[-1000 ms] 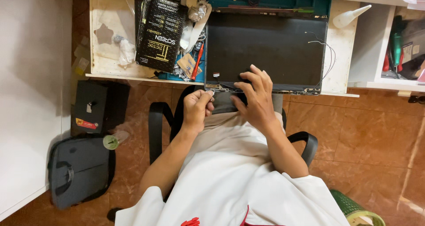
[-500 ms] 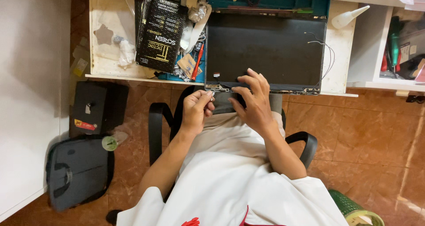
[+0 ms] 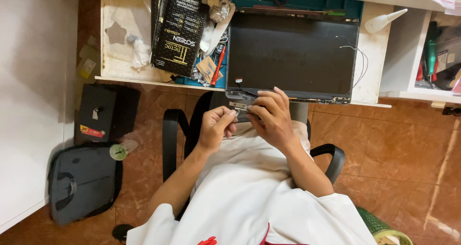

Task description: The person removes the laptop screen assembly from the main body, then detaches a small component from the screen's bottom edge. They clean the component with a white cloth and reattach it to the screen. Finally, they use a green tool to work on a small part held in their hands.

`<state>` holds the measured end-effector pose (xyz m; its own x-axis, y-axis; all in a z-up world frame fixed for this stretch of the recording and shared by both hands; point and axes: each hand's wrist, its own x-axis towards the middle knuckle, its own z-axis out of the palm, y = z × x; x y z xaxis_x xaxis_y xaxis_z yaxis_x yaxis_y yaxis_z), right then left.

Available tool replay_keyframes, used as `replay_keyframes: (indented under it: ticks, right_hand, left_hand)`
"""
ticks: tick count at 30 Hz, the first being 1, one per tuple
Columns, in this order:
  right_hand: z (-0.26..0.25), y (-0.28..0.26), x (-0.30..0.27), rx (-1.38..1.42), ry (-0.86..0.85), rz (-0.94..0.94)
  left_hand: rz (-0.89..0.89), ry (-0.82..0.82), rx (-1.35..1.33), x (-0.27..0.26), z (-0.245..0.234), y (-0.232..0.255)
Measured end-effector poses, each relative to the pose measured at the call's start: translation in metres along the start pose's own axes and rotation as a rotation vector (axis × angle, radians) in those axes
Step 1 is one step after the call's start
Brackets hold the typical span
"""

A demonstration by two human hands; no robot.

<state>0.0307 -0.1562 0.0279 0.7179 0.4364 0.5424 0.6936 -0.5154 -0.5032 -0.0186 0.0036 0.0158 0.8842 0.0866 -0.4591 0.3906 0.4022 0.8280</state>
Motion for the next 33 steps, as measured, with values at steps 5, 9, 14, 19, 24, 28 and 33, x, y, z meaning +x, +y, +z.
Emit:
replay_keyframes:
  ticks: [5,9,14,19,24,28,33]
  right_hand:
    - [0.000,0.001,-0.010,0.024,0.041,0.005]
    - [-0.004,-0.003,-0.006,0.051,0.095,-0.021]
    - [-0.005,-0.003,-0.005,0.062,0.126,-0.030]
    - [-0.006,-0.003,-0.009,0.090,0.149,-0.001]
    - [-0.006,0.001,-0.032,0.854,0.104,0.637]
    - [-0.007,-0.015,-0.029,1.541,0.184,1.064]
    - [-0.005,-0.027,-0.026,1.998,0.108,1.351]
  left_hand:
    - [-0.001,-0.061,-0.022,0.001,-0.003,-0.007]
    - [0.022,-0.109,-0.001,0.002,-0.003,-0.008]
    - [0.033,-0.131,0.022,0.003,-0.006,-0.012]
    - [0.017,-0.097,0.006,0.005,-0.007,-0.013]
    - [0.138,-0.006,0.015,0.002,-0.002,-0.003]
    - [0.197,-0.014,0.019,-0.001,0.000,-0.001]
    - [0.289,-0.095,0.056,-0.009,0.009,0.012]
